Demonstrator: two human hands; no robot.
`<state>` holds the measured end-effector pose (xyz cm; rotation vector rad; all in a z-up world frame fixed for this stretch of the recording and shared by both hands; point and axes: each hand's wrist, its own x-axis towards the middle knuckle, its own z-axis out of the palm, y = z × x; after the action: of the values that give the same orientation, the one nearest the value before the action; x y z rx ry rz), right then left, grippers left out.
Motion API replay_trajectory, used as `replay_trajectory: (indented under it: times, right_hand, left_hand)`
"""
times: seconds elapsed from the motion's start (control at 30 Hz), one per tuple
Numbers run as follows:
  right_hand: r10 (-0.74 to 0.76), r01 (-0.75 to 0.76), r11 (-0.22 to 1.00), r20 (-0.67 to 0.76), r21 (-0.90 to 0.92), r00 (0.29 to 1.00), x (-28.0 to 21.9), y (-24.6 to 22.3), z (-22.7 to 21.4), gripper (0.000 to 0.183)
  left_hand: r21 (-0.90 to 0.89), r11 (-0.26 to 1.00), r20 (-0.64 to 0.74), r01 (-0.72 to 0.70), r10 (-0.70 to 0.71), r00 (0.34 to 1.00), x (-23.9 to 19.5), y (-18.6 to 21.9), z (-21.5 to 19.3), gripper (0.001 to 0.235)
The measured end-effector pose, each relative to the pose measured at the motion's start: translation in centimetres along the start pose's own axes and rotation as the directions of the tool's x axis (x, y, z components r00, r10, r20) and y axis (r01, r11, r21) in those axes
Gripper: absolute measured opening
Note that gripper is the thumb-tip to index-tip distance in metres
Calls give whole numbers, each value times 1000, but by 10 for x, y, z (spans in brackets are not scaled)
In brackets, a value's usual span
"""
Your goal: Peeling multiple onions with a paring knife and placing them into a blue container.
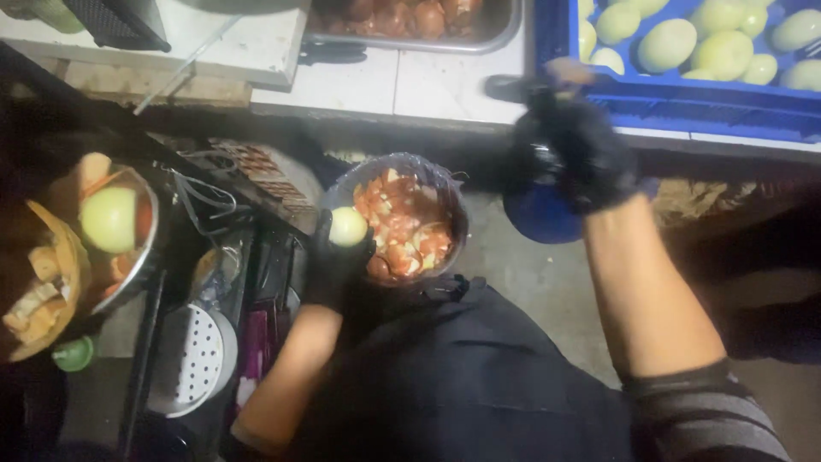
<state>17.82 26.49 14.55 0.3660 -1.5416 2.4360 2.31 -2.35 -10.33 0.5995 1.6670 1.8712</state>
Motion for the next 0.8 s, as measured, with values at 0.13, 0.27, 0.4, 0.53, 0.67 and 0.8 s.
replay_trajectory:
  times: [0.13, 0.27, 0.4, 0.53, 0.67, 0.8]
  right_hand:
    - [504, -479, 847, -634, 230, 587, -45, 52, -32, 42]
    - [568, -652, 758, -470, -21, 675, -99, 76, -50, 64]
    - [519, -710, 624, -507, -326, 689, -144, 80, -66, 71]
    - [390, -521, 762, -369, -384, 844, -189, 75, -100, 86]
    - [355, -515, 787, -433, -339, 828, -208, 41, -135, 109]
    - [290, -564, 703, -549, -434, 784, -205, -33, -167, 99]
  left_hand:
    - [-110, 993, 45, 52, -47, 998, -22, 2, 39, 53]
    - [-210, 975, 81, 75, -59, 995, -28, 10, 81, 55]
    - [-304, 947, 149, 105, -61, 987, -23, 23, 138, 57]
    - [-403, 908, 189, 114, -39, 981, -11, 45, 191, 58]
    - [-492, 863, 209, 113, -9, 978, 4, 69, 228, 60]
    - [-565, 812, 248, 143, 1, 969, 18, 94, 250, 62]
